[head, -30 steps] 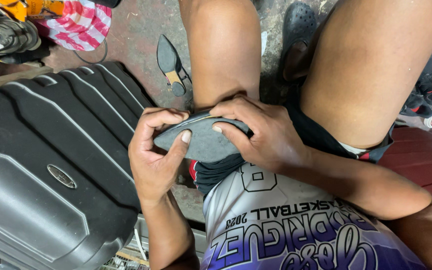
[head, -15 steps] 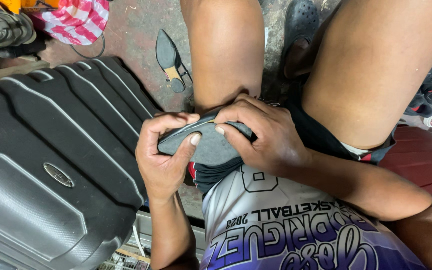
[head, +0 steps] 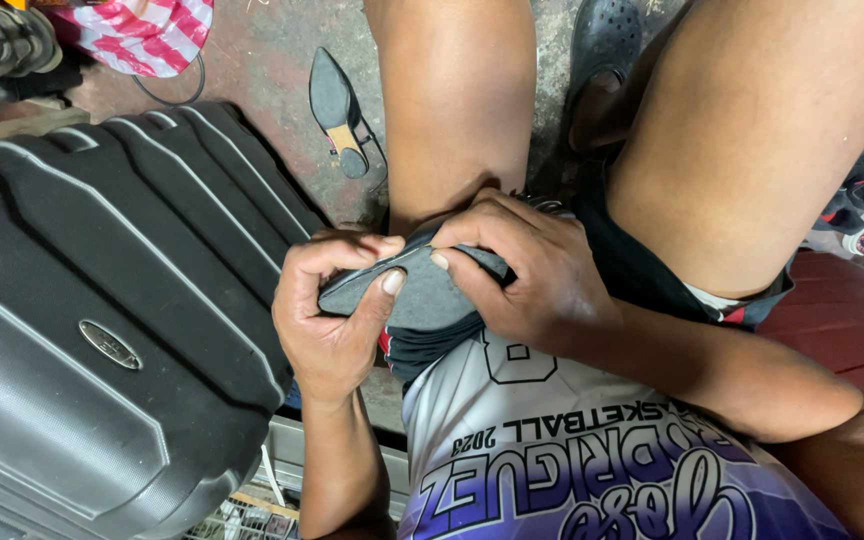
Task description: The person repairs a black high-heeled shoe by pressing a new sole piece onto the bottom, brushing the surface, and applying glue along the edges. The person handles the shoe and sole piece by hand, uses a brush to clean the surface, and applies adhesive from a squeeze bottle to secure the sole.
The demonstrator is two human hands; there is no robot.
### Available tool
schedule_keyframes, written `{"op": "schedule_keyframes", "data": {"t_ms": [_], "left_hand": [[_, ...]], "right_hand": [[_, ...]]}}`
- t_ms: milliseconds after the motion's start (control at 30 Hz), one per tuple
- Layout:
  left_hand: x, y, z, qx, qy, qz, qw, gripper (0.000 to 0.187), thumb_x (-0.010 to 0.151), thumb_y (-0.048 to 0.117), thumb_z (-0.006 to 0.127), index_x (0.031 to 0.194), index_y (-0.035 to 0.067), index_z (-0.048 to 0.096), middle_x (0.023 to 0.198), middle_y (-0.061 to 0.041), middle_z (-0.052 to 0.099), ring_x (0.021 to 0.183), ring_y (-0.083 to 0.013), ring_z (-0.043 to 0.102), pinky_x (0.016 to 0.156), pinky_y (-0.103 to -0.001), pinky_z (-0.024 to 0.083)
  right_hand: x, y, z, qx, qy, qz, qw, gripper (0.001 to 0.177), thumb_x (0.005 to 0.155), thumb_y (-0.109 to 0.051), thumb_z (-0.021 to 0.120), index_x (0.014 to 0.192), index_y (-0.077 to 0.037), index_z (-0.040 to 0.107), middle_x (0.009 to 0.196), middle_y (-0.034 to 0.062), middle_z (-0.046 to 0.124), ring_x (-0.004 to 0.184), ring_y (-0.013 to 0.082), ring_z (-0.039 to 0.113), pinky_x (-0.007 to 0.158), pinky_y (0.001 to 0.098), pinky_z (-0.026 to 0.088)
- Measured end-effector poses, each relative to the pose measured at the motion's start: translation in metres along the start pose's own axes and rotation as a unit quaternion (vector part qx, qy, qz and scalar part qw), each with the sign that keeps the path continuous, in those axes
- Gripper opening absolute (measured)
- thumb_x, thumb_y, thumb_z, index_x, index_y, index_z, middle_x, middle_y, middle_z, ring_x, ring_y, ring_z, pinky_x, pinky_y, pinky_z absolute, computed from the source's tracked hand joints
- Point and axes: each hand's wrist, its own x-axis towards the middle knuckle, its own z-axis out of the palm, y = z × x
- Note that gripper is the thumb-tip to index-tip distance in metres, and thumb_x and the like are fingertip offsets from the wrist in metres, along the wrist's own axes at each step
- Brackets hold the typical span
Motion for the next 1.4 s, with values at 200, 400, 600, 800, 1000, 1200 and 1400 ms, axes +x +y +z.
{"op": "schedule_keyframes", "data": {"t_ms": [200,400,600,800,1000,1200,1400], "left_hand": [[-0.002,0.003,0.008,0.061,0.061,-0.054,0.995,0.028,0.093,-0.011,0.075,0.106,0.002,0.055,0.11,-0.015,0.072,0.107,-0.017,0.071,0.099,-0.031,0.056],[-0.005,0.0,0.01,0.056,0.101,-0.048,0.992,0.029,0.093,-0.01,0.074,0.104,0.004,0.052,0.107,-0.014,0.072,0.103,-0.0169,0.071,0.098,-0.03,0.055],[-0.016,-0.003,0.013,0.021,0.13,-0.016,0.991,0.029,0.095,-0.007,0.074,0.105,0.006,0.05,0.106,-0.014,0.068,0.098,-0.0162,0.068,0.096,-0.027,0.052],[-0.027,0.003,0.022,-0.035,0.169,0.055,0.983,0.026,0.097,-0.007,0.071,0.103,0.005,0.049,0.102,-0.013,0.069,0.098,-0.0141,0.063,0.099,-0.028,0.049],[-0.016,-0.006,0.021,-0.149,0.108,-0.037,0.982,0.019,0.1,0.0,0.071,0.11,-0.001,0.054,0.11,-0.013,0.063,0.104,-0.0163,0.06,0.099,-0.03,0.045],[0.004,-0.003,-0.001,-0.218,-0.037,-0.242,0.945,0.04,0.104,0.027,0.047,0.132,-0.001,0.056,0.122,-0.015,0.069,0.114,-0.0217,0.064,0.103,-0.033,0.049],[0.02,0.002,0.011,-0.146,-0.126,-0.246,0.95,0.032,0.11,0.023,0.052,0.128,-0.002,0.061,0.115,-0.005,0.066,0.108,-0.0103,0.057,0.099,-0.027,0.044]], "right_hand": [[0.002,0.003,0.002,-0.008,-0.004,0.005,1.0,0.016,0.09,-0.003,0.078,0.102,-0.003,0.067,0.092,0.0119,0.068,0.082,0.0268,0.07,0.071,0.0345,0.055],[-0.004,0.002,0.0,0.024,-0.004,0.042,0.999,0.032,0.089,-0.011,0.082,0.115,-0.001,0.065,0.101,0.0114,0.071,0.087,0.0188,0.072,0.077,0.0294,0.058],[-0.02,0.01,-0.009,0.178,-0.042,0.181,0.966,0.025,0.092,-0.004,0.078,0.114,-0.002,0.065,0.095,0.0056,0.074,0.085,0.0072,0.071,0.077,0.0227,0.059],[-0.032,0.011,-0.004,0.34,0.002,0.121,0.933,0.026,0.103,0.007,0.064,0.126,0.0,0.053,0.115,0.0048,0.065,0.107,0.0061,0.064,0.094,0.0229,0.054],[-0.023,0.024,0.007,0.309,0.034,0.126,0.942,0.03,0.101,0.007,0.066,0.127,-0.001,0.053,0.109,0.0036,0.065,0.101,0.0054,0.063,0.089,0.0211,0.054],[-0.027,0.024,0.006,0.202,0.021,0.123,0.971,0.032,0.098,0.004,0.071,0.126,0.0,0.055,0.105,0.005,0.069,0.095,0.0051,0.064,0.085,0.0207,0.054],[-0.027,0.023,-0.002,0.244,0.018,0.118,0.963,0.031,0.101,0.005,0.068,0.128,0.0,0.054,0.11,0.0068,0.07,0.103,0.0066,0.066,0.091,0.0226,0.056]]}}
